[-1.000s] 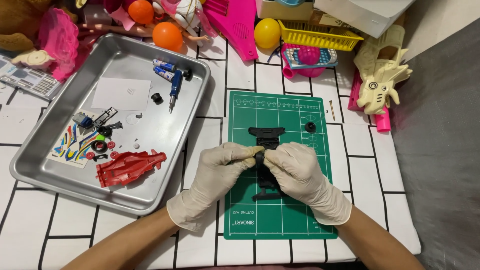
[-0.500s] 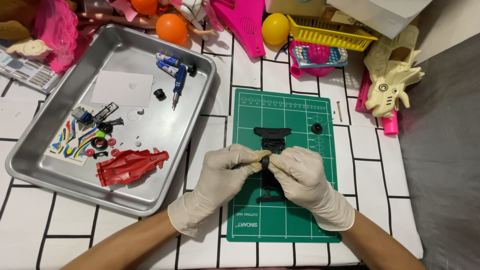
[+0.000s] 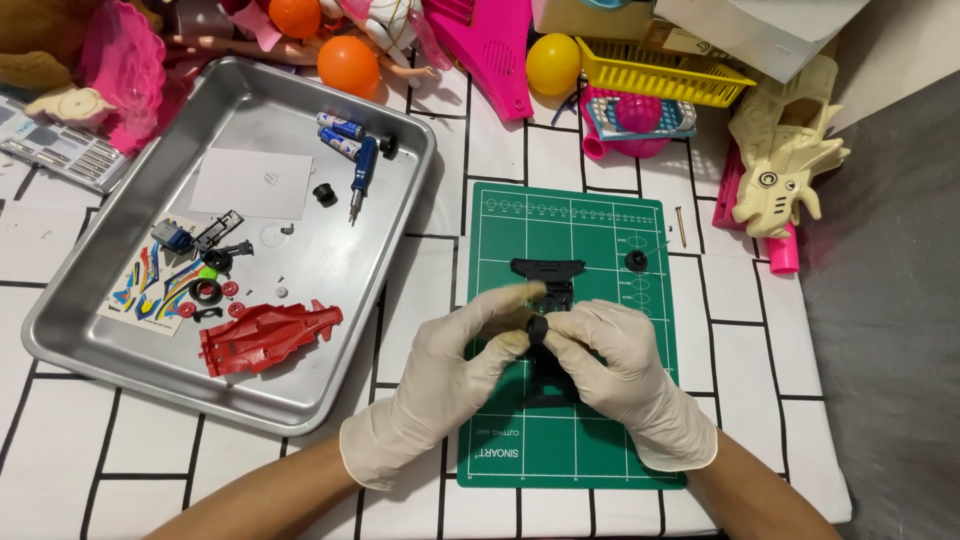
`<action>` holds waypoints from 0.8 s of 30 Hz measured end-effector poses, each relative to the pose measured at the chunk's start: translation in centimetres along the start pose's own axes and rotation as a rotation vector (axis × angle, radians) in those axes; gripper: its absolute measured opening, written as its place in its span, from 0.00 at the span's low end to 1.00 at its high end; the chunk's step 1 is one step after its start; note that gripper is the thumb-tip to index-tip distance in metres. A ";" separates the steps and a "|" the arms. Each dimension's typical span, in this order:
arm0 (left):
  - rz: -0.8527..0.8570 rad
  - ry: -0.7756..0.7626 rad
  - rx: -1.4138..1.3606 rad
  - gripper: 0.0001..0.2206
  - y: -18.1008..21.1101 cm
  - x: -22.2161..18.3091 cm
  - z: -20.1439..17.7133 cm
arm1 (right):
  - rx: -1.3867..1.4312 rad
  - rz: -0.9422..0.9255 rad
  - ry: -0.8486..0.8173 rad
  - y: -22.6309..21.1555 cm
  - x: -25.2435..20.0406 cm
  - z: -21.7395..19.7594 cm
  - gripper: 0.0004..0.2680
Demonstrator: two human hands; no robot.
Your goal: Assembling a plastic toy car chassis by fitting gears and frame components together on a cutting mat.
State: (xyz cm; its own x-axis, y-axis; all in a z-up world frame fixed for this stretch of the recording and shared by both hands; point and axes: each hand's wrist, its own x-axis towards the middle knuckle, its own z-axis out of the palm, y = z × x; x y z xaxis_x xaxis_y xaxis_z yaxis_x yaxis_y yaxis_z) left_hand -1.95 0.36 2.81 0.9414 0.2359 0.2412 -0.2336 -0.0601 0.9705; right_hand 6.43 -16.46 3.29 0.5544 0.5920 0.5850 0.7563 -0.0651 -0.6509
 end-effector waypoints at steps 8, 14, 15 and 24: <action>0.130 -0.054 0.070 0.25 0.3 0.1 -0.2 | 0.095 0.131 -0.024 0.0 0.0 -0.8 0.06; 0.234 -0.007 -0.050 0.14 -1.0 0.2 -0.2 | 0.110 0.099 -0.053 0.0 -0.3 -0.7 0.06; 0.227 -0.004 -0.044 0.14 -0.9 0.2 -0.3 | 0.109 0.079 -0.055 0.1 -0.2 -0.7 0.06; 0.105 -0.021 0.009 0.14 -1.8 -0.1 -0.5 | -0.219 -0.228 -0.045 0.6 -0.3 -1.0 0.04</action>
State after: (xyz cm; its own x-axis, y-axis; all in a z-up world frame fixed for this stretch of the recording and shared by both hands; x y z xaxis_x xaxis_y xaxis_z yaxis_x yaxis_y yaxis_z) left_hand -1.75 0.96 1.02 0.9167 0.2070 0.3417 -0.3295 -0.0919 0.9397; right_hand 7.07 -17.50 3.23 0.3499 0.6455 0.6789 0.9188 -0.0953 -0.3830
